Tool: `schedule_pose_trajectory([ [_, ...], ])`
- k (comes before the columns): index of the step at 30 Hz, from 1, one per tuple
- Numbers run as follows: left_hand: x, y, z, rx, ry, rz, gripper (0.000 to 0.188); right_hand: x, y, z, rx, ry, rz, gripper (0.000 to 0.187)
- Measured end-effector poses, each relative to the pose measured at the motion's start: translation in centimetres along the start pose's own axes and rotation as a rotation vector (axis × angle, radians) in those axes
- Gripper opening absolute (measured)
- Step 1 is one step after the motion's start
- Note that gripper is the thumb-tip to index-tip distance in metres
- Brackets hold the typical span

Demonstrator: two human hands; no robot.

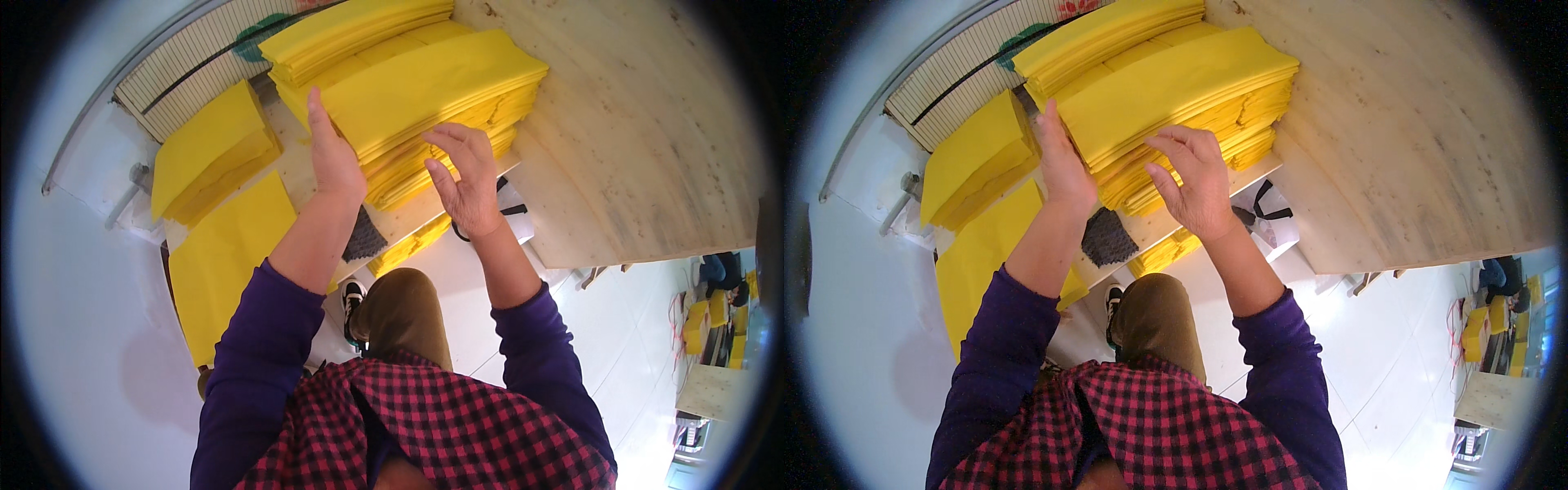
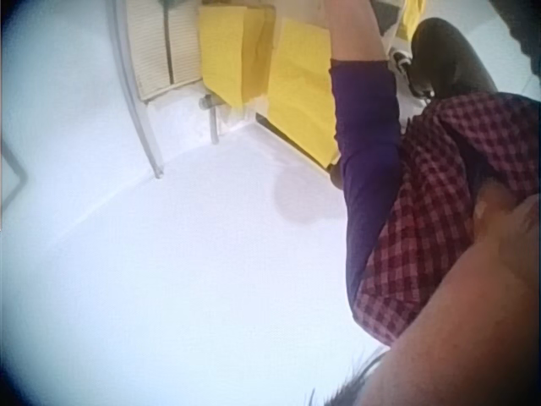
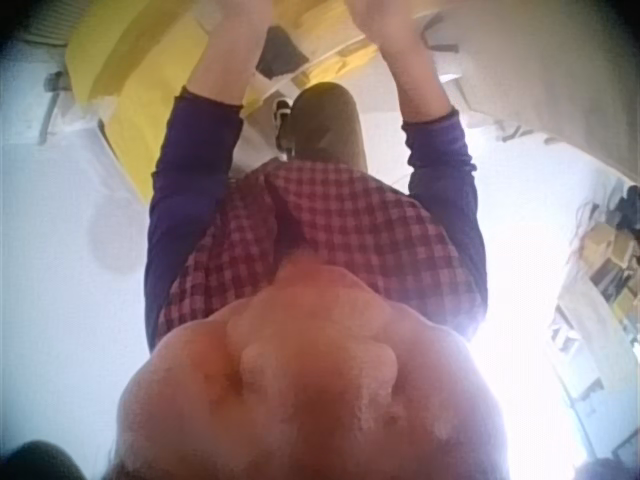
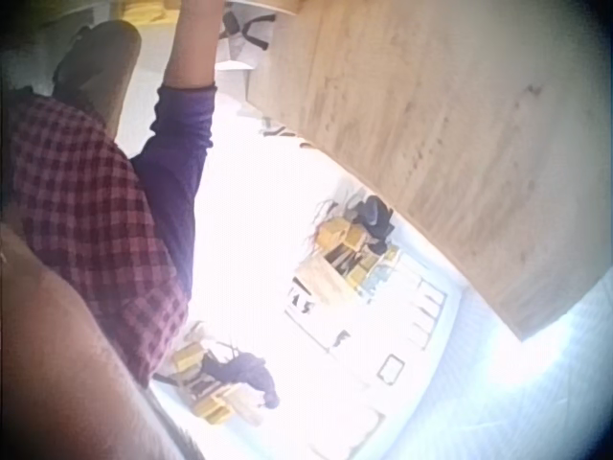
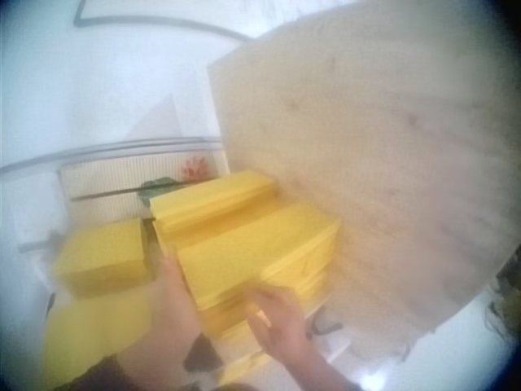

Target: The person folds yellow and pink sheets of paper or foam on a workbench, aligning edges and pressing folds. They stack the folded sheets and continue folding additional sheets from a nearby pile.

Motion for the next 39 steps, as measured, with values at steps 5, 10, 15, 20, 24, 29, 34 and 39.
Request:
schedule_pose_trajectory([
  [5, -1.4, -0.2, 1.0, -0.001, 0.051, 0.053, 0.065, -1.3, -2.3, -1.0, 0.095, 0.045, 0.015, 0.027],
  [10, -4.6, -1.6, 4.2, 0.165, 0.162, -0.007, 0.065, -2.3, -6.3, -2.3, 0.235, 0.111, -0.032, 0.026],
  [15, -13.6, -5.9, 6.8, 0.315, 0.492, 0.044, 0.058, -1.1, -12.4, -4.2, 0.36, 0.191, -0.148, 0.025],
  [20, -24.2, -11.8, 11.4, 0.471, 0.981, 0.091, 0.053, 0.5, -17.5, -5.2, 0.528, 0.234, -0.277, 0.023],
  [24, -31.9, -15.4, 15.7, 0.482, 1.152, 0.295, 0.048, 2.2, -17.6, -7.6, 0.454, 0.225, -0.366, 0.02],
  [29, -36.4, -19.0, 19.8, 0.472, 1.198, 0.407, 0.041, 4.7, -16.5, -10.5, 0.53, 0.335, -0.42, 0.018],
  [34, -38.3, -21.4, 21.7, 0.49, 1.198, 0.451, 0.04, 6.1, -17.2, -13.3, 0.52, 0.366, -0.446, 0.018],
  [39, -40.9, -22.8, 22.9, 0.482, 1.153, 0.505, 0.04, 6.2, -19.3, -14.6, 0.557, 0.376, -0.491, 0.018],
])
Point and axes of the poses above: each hand's wrist, its own y-axis towards the middle knuckle, its own x-axis out of the palm, z = x × y, the point moved 9 cm from there along y, towards the middle knuckle, and after that the axes turned 10 degrees about z, right-handed, at the moved point
